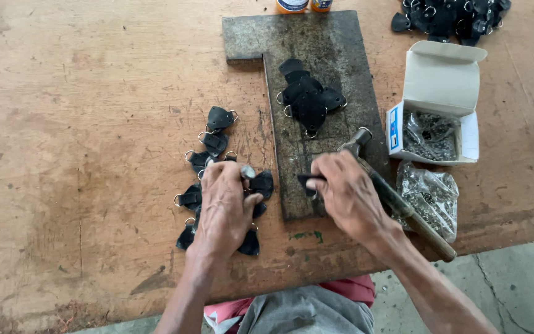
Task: The person attaches metal split rings to black leather key fobs at a workbench. They pick up a fob, thread a split ring through its hole using a small punch tool, then set the finished keychain aside and repeat with the next fob.
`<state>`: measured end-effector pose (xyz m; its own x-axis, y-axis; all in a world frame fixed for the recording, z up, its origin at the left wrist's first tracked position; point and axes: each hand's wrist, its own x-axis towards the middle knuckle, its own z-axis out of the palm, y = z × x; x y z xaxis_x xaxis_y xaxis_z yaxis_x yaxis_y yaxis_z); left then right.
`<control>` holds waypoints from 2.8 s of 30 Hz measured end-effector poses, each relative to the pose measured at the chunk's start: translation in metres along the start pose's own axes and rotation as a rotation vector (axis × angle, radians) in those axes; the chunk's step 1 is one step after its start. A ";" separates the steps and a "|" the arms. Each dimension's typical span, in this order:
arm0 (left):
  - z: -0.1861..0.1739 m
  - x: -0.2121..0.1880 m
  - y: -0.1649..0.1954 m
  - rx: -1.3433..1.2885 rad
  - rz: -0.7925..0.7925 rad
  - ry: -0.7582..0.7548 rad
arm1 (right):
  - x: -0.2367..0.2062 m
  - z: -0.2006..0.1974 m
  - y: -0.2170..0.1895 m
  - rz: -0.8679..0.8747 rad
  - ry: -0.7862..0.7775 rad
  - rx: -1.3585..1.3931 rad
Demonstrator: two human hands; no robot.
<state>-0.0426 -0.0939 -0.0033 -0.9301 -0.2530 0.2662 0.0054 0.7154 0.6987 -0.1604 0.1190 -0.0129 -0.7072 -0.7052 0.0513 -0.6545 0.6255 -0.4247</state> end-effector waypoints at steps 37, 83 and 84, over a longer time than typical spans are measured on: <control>0.076 0.027 0.096 -0.015 0.031 -0.365 | -0.120 -0.090 0.126 0.262 0.234 -0.073; 0.113 0.017 0.114 -0.588 0.224 -0.280 | -0.103 -0.108 0.055 -0.244 0.149 0.094; 0.116 0.019 0.114 -0.591 0.211 -0.285 | -0.102 -0.106 0.057 -0.231 0.150 0.119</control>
<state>-0.1020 0.0582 0.0045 -0.9469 0.0923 0.3079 0.3212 0.2351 0.9174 -0.1541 0.2617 0.0534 -0.5805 -0.7617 0.2879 -0.7730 0.4044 -0.4888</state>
